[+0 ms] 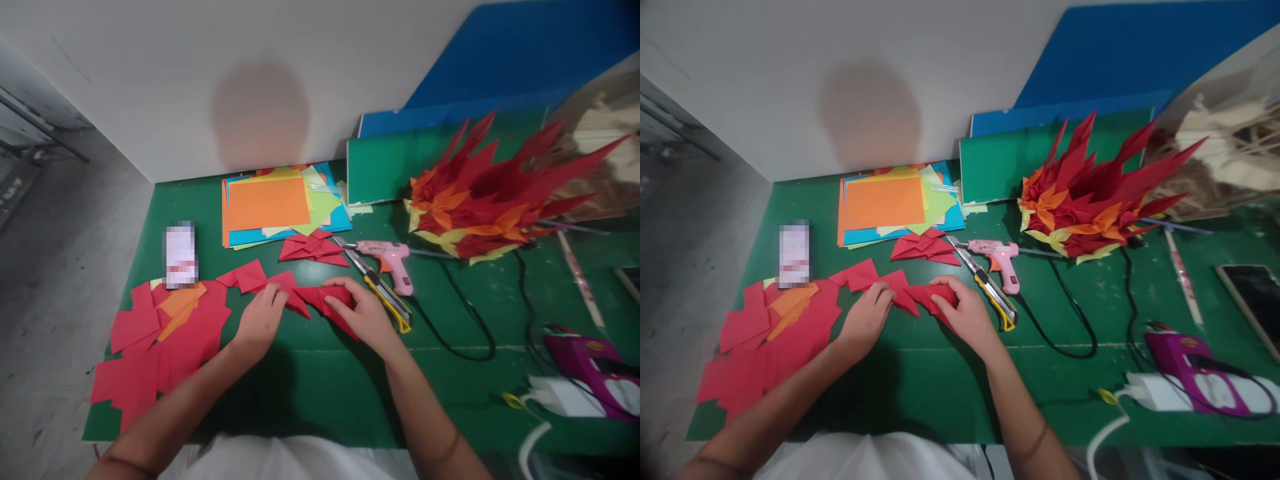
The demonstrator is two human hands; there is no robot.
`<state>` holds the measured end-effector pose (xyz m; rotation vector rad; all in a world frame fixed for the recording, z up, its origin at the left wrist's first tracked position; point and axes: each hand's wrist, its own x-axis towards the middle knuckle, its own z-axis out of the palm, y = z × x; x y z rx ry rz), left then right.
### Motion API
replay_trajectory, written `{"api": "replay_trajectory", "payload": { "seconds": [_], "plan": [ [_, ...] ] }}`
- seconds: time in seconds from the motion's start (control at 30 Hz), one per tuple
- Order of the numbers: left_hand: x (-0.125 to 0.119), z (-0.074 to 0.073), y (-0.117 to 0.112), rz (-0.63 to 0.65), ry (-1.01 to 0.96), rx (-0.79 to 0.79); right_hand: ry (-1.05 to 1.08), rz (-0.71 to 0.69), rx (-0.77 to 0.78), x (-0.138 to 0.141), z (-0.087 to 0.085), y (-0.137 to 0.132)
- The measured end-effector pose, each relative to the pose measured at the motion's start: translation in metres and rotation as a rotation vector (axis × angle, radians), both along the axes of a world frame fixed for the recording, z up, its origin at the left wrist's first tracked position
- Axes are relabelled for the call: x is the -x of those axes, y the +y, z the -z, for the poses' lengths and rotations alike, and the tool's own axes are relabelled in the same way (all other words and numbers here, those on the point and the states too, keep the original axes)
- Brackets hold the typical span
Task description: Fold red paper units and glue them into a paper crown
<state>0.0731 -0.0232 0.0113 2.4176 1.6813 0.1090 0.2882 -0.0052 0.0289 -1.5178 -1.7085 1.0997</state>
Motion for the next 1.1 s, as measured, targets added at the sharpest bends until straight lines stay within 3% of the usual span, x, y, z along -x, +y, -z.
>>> {"api": "replay_trajectory", "payload": {
  "seconds": [0.47, 0.63, 0.8, 1.1],
  "plan": [
    [0.006, 0.012, -0.005, -0.001, -0.153, -0.082, -0.051, -0.133, -0.014, 0.018, 0.012, -0.003],
    [0.003, 0.011, -0.004, 0.037, -0.120, -0.102, -0.084, -0.135, -0.061, 0.021, 0.013, -0.003],
    [-0.001, 0.009, -0.006, -0.002, -0.104, -0.152, -0.102, -0.130, -0.135, 0.025, 0.016, -0.004],
    [-0.005, 0.007, -0.006, -0.005, -0.090, -0.191, -0.103, -0.108, -0.147, 0.028, 0.018, -0.005]
  ]
}}
